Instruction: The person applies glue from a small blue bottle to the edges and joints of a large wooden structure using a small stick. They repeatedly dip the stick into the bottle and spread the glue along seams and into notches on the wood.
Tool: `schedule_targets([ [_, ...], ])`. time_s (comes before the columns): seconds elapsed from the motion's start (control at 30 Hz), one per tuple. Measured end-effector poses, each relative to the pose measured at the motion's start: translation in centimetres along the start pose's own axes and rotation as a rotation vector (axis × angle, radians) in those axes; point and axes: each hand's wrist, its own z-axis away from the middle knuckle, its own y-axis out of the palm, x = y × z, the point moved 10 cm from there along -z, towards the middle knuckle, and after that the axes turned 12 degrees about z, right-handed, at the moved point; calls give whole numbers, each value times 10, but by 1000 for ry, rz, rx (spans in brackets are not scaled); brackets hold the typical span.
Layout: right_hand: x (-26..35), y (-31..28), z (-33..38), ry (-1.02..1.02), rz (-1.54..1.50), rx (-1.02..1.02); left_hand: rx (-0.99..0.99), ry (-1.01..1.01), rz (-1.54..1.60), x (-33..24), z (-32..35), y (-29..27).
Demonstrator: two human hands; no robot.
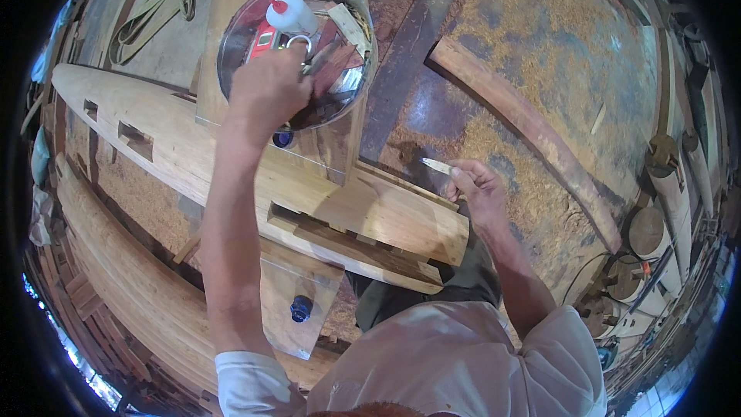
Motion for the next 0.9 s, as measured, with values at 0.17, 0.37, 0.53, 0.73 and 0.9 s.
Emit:
schedule_targets([
  [0.17, 1, 6, 1, -19, -40, 20, -152, 174, -12, -20, 9, 15],
  [0.37, -1, 1, -2, -13, -42, 8, -225, 4, 254, 2, 4, -17],
  [0.53, -2, -3, -4, 2, -52, 13, -184, 50, 187, 12, -10, -20],
  [0.73, -1, 4, -4, 15, -57, 24, -154, -1, -25, 23, -17, 3],
  [0.9, -7, -10, -3, 20, -52, -7, -195, -21, 98, 4, -4, 1],
])
